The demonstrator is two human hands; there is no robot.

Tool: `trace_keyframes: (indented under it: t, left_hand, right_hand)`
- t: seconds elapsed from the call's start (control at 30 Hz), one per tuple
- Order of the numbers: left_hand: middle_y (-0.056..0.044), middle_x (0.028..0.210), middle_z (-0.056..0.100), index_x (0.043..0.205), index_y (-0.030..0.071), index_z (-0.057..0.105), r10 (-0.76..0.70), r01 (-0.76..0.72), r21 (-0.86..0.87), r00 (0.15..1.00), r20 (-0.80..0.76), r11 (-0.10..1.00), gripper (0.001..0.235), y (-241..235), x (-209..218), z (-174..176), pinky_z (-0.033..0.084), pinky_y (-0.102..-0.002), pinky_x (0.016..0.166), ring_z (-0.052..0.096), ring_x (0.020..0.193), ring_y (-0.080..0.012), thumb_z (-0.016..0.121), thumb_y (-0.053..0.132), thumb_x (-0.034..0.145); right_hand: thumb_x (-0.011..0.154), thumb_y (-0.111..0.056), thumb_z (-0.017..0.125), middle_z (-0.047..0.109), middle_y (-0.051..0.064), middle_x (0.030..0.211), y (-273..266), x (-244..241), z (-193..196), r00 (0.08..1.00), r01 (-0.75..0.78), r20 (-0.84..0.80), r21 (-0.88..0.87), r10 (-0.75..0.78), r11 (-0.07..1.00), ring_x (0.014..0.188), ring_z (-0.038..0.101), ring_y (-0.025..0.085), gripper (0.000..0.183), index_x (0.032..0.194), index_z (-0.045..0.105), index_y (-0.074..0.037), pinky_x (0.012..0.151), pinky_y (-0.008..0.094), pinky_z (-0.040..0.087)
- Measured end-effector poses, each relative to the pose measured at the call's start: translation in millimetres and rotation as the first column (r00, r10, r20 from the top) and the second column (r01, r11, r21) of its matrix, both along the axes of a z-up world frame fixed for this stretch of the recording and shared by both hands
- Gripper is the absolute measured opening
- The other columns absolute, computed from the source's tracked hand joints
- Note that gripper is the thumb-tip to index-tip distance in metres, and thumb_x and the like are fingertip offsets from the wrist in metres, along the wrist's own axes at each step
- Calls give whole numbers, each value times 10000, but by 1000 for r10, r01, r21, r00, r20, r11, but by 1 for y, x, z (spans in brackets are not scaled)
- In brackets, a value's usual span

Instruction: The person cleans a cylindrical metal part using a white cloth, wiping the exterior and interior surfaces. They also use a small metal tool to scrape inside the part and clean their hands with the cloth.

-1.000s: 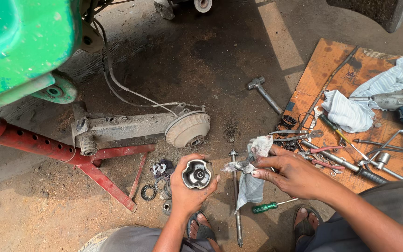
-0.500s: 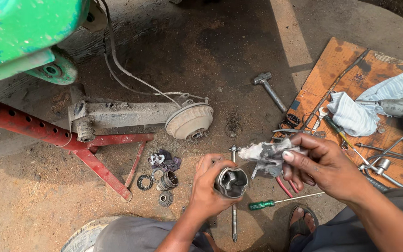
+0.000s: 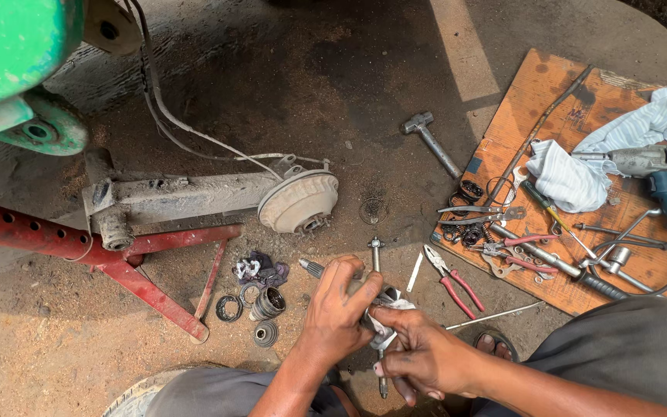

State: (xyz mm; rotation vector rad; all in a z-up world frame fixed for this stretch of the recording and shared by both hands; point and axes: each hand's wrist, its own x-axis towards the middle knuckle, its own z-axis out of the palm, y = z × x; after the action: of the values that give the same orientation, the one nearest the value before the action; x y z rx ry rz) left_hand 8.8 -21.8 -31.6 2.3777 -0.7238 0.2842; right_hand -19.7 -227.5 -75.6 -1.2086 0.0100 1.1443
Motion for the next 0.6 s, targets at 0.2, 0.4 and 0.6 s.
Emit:
trace_keyframes:
  t: [0.2, 0.4, 0.6]
  left_hand:
    - [-127, 1158, 569, 1150, 109, 623, -59, 86, 208, 989, -134, 974, 683, 0, -9, -7, 512, -488, 877, 604, 1090, -379, 808, 35, 496]
    - [-161, 1144, 550, 1134, 103, 606, 46, 6, 202, 966, -253, 979, 650, -5, -10, -7, 507, -509, 836, 595, 1061, -423, 812, 28, 522]
    - [-167, 1142, 557, 1094, 95, 595, 30, 1, 142, 976, -217, 990, 590, -6, -14, 3, 515, -507, 822, 612, 1052, -423, 820, 42, 550]
  right_hand:
    - [783, -202, 759, 646, 179, 614, 5, 7, -6, 236, -31, 732, -652, 640, 757, 581, 642, 392, 473, 1232, 638, -112, 541, 514, 506]
    - [866, -237, 661, 678, 160, 720, 4, 22, -2, 108, 5, 512, -858, 852, 514, 635, 706, 374, 477, 1333, 601, -311, 501, 520, 535]
    - [864, -230, 701, 684, 169, 669, 1, 21, 8, 243, -44, 659, -725, 711, 687, 644, 688, 407, 380, 1244, 684, -241, 569, 518, 530]
